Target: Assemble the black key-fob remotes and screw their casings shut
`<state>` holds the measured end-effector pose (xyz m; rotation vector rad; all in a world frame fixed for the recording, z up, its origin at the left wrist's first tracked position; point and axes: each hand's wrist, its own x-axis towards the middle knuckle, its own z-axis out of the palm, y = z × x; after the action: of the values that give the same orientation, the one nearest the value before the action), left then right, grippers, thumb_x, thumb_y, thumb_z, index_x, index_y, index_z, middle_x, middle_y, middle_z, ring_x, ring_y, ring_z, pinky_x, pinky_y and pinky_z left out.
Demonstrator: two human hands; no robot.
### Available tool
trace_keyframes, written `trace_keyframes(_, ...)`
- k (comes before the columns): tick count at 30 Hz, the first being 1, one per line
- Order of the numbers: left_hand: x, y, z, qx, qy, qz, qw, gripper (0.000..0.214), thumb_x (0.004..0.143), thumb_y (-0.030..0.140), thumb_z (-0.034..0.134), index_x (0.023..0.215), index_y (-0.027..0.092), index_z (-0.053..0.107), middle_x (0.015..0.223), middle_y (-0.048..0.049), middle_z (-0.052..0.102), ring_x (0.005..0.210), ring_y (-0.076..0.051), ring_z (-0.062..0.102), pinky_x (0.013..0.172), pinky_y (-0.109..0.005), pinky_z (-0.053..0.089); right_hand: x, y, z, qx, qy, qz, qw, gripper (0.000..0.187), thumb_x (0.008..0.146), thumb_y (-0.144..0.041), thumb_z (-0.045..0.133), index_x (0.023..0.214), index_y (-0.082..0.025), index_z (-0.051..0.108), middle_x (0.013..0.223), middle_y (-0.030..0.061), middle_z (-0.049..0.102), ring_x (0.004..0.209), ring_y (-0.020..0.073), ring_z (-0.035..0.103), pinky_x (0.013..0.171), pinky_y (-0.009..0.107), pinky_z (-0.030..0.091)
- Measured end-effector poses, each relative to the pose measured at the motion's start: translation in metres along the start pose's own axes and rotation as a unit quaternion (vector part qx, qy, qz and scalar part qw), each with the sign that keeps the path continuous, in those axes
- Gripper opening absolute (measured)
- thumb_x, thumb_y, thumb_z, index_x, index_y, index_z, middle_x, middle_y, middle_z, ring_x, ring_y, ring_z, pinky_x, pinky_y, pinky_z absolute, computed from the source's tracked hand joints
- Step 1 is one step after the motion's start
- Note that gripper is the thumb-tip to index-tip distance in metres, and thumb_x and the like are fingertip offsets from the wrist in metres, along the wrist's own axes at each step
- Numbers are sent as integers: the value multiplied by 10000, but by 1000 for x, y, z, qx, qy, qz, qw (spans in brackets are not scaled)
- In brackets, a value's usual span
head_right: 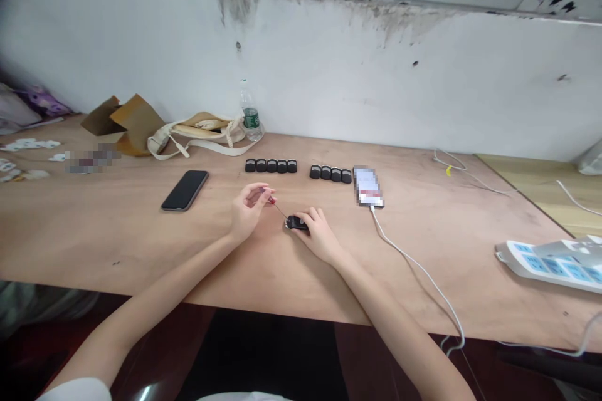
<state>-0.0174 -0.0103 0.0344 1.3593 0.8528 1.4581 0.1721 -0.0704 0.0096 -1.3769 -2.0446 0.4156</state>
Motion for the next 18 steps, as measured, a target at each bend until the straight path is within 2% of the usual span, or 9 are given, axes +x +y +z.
trace_keyframes(18,2,-2,-2,-14,-3,-13,1000,302,815,379,645,1015,161,582,918,-68,681,747,-144,677,725,-303,585,-1,8,5,-5,14,-19,1000,290,885,-327,557,1171,-275,557,1043,76,575,984,257,494,858,433,483)
